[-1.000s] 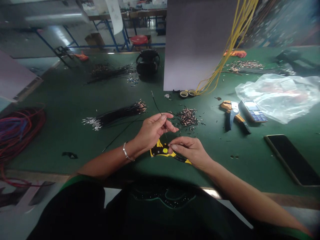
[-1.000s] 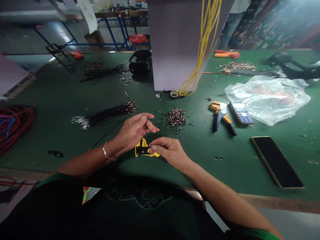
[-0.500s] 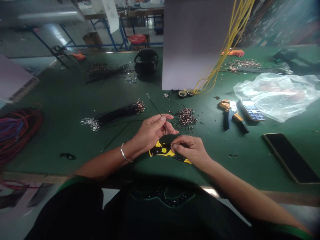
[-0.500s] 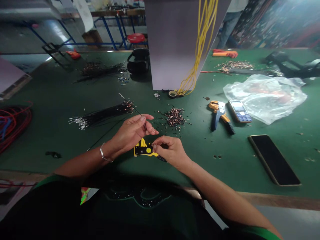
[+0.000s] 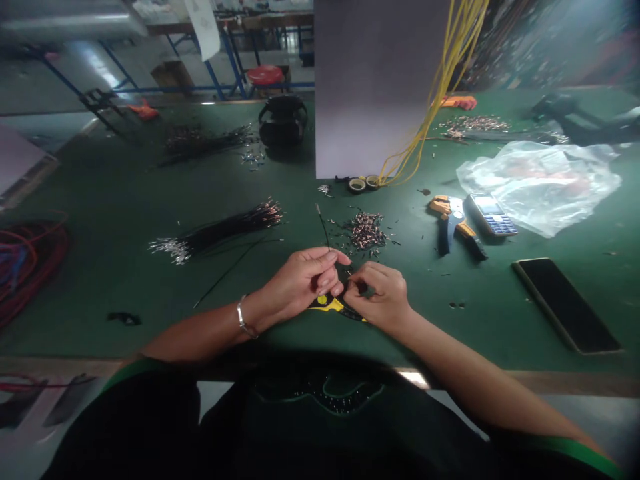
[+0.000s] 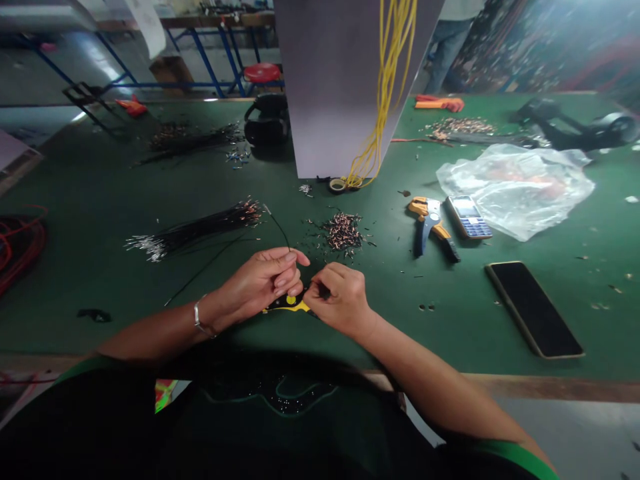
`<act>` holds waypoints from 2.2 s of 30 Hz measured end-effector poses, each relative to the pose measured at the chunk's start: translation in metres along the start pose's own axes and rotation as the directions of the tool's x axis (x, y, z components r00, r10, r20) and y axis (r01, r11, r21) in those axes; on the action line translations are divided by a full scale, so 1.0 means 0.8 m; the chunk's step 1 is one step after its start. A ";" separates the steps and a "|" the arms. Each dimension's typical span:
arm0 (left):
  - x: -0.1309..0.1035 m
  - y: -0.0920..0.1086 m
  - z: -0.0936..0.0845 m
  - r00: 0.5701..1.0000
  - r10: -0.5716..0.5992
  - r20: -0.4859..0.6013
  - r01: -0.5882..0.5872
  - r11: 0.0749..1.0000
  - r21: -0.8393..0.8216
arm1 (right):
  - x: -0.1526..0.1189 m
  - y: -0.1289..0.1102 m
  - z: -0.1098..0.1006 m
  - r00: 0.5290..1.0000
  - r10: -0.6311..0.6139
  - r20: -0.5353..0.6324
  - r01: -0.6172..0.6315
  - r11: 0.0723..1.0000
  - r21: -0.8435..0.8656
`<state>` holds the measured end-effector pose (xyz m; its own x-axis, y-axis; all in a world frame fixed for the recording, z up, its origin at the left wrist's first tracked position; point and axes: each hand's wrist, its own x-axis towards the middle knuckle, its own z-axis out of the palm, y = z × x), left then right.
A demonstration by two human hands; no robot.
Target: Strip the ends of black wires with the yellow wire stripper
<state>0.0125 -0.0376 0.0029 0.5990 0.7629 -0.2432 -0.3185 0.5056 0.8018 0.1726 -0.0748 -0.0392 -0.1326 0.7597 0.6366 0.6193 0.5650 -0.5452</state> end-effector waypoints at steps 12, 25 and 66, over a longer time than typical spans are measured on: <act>-0.007 -0.002 0.007 0.996 -0.063 -0.063 0.067 0.997 0.050 | -0.001 -0.001 0.005 0.984 -0.167 -0.060 0.161 0.982 -0.096; -0.010 -0.001 0.009 0.997 -0.033 -0.071 0.040 0.994 0.099 | -0.004 -0.005 0.005 0.979 -0.198 -0.039 0.189 0.967 -0.170; 0.007 0.012 -0.015 0.991 -0.050 -0.120 0.038 0.994 -0.103 | 0.003 0.003 -0.006 0.893 0.334 0.301 -0.439 0.796 0.417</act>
<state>0.0037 -0.0238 0.0031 0.5215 0.7794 -0.3473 -0.3696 0.5732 0.7313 0.1772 -0.0731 -0.0367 -0.1446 0.9643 0.2220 0.2286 0.2508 -0.9407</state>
